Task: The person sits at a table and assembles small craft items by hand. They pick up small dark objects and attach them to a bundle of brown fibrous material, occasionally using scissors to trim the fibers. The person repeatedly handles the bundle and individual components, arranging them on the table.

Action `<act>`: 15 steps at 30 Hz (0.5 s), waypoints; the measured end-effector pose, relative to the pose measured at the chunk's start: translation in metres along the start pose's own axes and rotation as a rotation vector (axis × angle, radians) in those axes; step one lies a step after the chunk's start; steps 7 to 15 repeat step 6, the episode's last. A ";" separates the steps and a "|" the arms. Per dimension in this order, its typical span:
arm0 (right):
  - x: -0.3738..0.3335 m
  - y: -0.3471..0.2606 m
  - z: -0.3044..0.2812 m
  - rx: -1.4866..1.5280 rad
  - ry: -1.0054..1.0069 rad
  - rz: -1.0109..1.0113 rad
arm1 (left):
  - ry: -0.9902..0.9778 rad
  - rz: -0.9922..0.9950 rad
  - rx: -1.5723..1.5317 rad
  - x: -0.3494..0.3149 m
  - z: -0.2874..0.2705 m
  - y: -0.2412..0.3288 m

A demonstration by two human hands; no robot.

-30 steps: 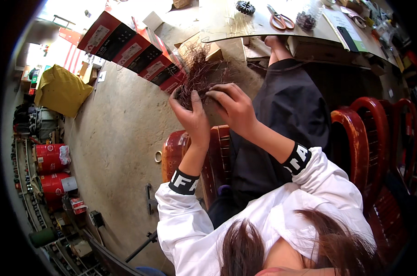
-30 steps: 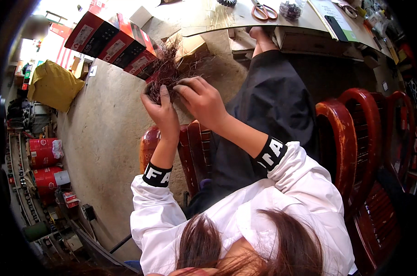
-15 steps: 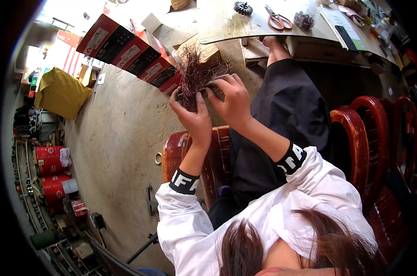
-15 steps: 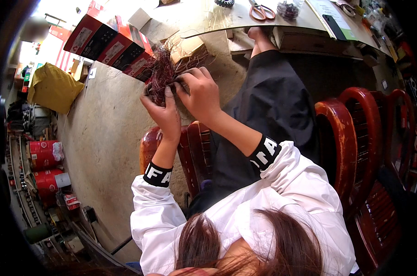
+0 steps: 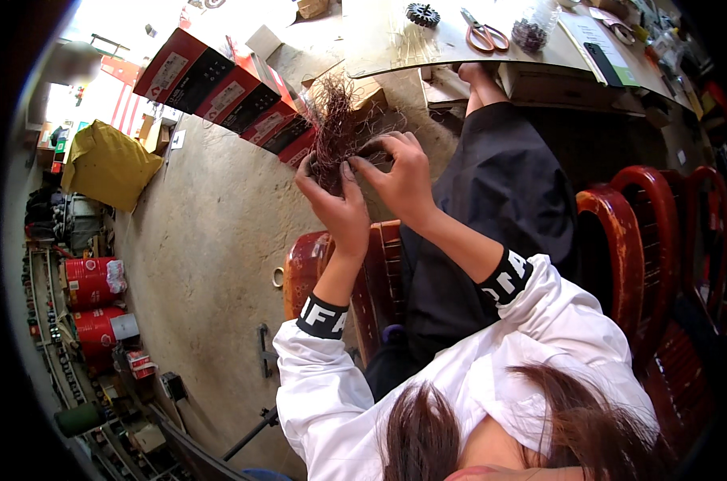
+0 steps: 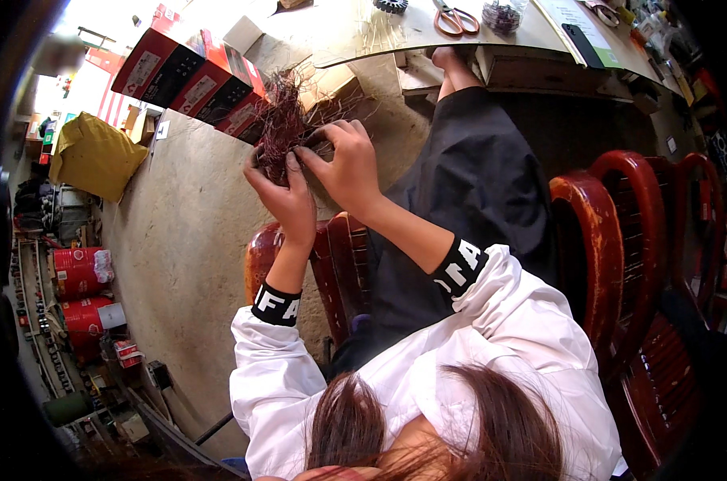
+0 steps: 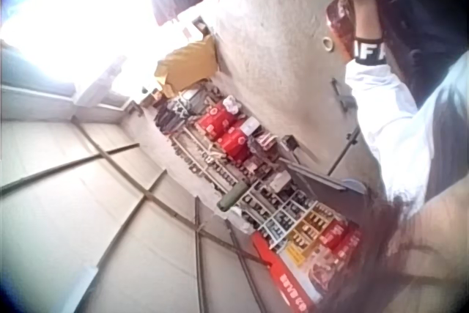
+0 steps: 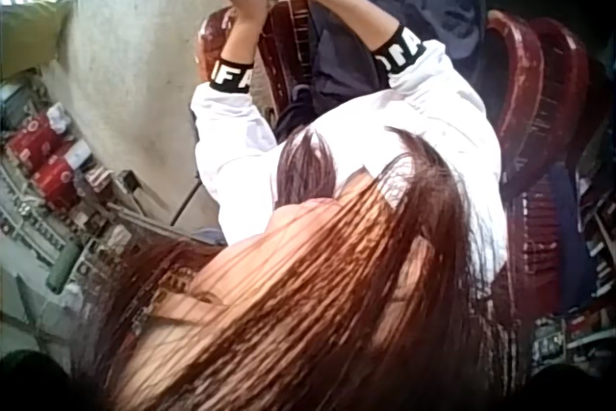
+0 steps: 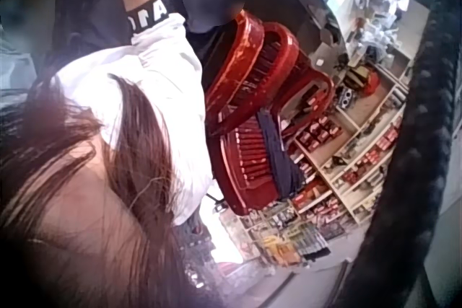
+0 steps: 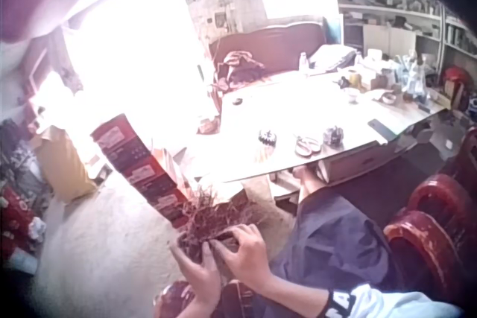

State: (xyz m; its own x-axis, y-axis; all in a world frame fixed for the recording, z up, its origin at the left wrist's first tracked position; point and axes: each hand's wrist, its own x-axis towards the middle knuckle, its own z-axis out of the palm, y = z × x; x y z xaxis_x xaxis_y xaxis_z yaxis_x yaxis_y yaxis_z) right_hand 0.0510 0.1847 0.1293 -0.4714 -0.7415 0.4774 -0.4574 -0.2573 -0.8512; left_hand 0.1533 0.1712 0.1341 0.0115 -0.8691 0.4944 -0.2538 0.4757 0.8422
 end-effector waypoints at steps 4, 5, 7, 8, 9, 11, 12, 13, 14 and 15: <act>0.001 0.001 0.004 -0.039 -0.009 0.023 | -0.012 0.044 0.030 -0.003 -0.001 -0.008; 0.001 0.001 0.004 -0.030 -0.010 0.020 | -0.014 0.045 0.034 -0.003 -0.002 -0.010; 0.001 0.002 0.004 -0.021 -0.012 0.017 | -0.016 0.047 0.039 -0.003 -0.002 -0.012; 0.001 0.002 0.004 -0.021 -0.012 0.017 | -0.016 0.047 0.039 -0.003 -0.002 -0.012; 0.001 0.002 0.004 -0.021 -0.012 0.017 | -0.016 0.047 0.039 -0.003 -0.002 -0.012; 0.001 0.002 0.004 -0.021 -0.012 0.017 | -0.016 0.047 0.039 -0.003 -0.002 -0.012; 0.001 0.002 0.004 -0.021 -0.012 0.017 | -0.016 0.047 0.039 -0.003 -0.002 -0.012; 0.001 0.002 0.004 -0.021 -0.012 0.017 | -0.016 0.047 0.039 -0.003 -0.002 -0.012; 0.001 0.002 0.004 -0.021 -0.012 0.017 | -0.016 0.047 0.039 -0.003 -0.002 -0.012; 0.001 0.002 0.004 -0.021 -0.012 0.017 | -0.016 0.047 0.039 -0.003 -0.002 -0.012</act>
